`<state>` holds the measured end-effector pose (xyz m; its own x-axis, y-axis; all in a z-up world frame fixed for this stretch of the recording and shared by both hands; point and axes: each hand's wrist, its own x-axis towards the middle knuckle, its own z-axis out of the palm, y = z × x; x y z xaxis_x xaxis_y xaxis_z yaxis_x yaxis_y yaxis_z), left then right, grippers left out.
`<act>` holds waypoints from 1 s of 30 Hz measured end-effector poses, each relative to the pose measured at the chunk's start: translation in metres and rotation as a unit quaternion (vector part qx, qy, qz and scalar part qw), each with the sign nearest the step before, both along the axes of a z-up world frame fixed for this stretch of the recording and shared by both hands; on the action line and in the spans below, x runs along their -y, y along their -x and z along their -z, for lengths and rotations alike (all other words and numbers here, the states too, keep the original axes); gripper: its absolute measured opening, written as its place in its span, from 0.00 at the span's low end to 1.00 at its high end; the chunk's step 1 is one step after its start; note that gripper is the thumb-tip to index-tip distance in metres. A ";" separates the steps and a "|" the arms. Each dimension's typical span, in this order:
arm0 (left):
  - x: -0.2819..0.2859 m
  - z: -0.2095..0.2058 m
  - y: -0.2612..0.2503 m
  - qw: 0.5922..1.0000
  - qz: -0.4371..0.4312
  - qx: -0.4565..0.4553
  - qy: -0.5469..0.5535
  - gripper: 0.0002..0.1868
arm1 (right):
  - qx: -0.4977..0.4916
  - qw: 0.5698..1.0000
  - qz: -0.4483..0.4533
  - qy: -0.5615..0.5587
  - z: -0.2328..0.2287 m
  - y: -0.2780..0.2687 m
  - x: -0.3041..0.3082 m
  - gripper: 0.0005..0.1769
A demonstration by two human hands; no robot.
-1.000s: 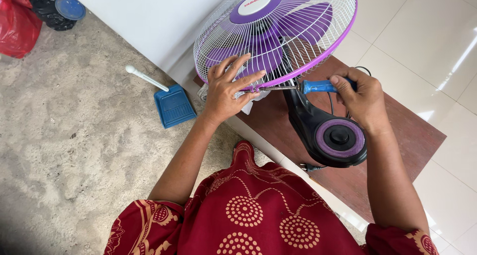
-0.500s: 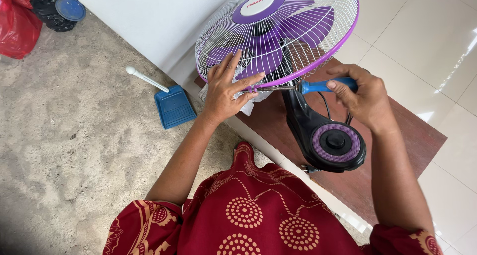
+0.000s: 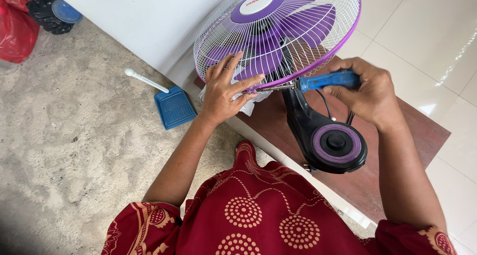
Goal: The person uses a screwdriver to loosen a screw on the front grill of a purple electric fan, then removes the front grill and the fan blade. The components are placed on the floor and table. The video ends before reassembly.
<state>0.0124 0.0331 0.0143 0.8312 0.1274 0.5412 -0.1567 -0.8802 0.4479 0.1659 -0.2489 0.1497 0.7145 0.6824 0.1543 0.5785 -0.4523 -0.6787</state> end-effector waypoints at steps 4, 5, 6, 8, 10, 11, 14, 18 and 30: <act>0.000 -0.002 0.003 1.000 -0.001 -0.004 -0.014 0.34 | -0.206 0.977 0.062 0.012 0.002 0.003 0.006 0.14; 0.000 -0.002 0.003 1.000 0.001 -0.006 -0.016 0.35 | -0.230 0.971 0.063 0.005 0.003 0.001 0.006 0.14; 0.000 -0.002 0.002 1.000 0.002 -0.008 -0.019 0.36 | -0.254 0.965 0.064 -0.002 0.004 -0.001 0.006 0.15; -0.004 -0.003 0.000 0.999 0.013 -0.011 -0.052 0.38 | -0.250 0.966 0.057 0.003 0.005 -0.003 0.006 0.14; -0.006 -0.003 -0.002 0.997 0.014 -0.015 -0.071 0.39 | -0.233 0.971 0.056 0.010 0.007 -0.005 0.006 0.13; -0.004 -0.002 -0.003 0.997 0.009 -0.017 -0.073 0.40 | -0.216 0.974 0.059 0.016 0.007 -0.006 0.007 0.12; -0.002 -0.001 -0.004 0.997 0.002 -0.015 -0.078 0.40 | -0.125 0.992 0.014 0.004 0.009 -0.005 0.011 0.12; -0.002 0.000 -0.004 0.995 -0.002 -0.016 -0.100 0.40 | -0.020 0.986 -0.110 -0.123 0.016 -0.004 0.015 0.10; 0.000 0.001 -0.009 0.997 0.006 -0.007 -0.083 0.41 | -0.101 0.991 0.001 0.084 0.021 -0.014 0.026 0.14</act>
<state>0.0209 0.0333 0.0136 0.8400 0.0281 0.5418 -0.1616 -0.9404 0.2993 0.1799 -0.2748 0.1283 0.7212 0.6843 -0.1078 0.4368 -0.5700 -0.6960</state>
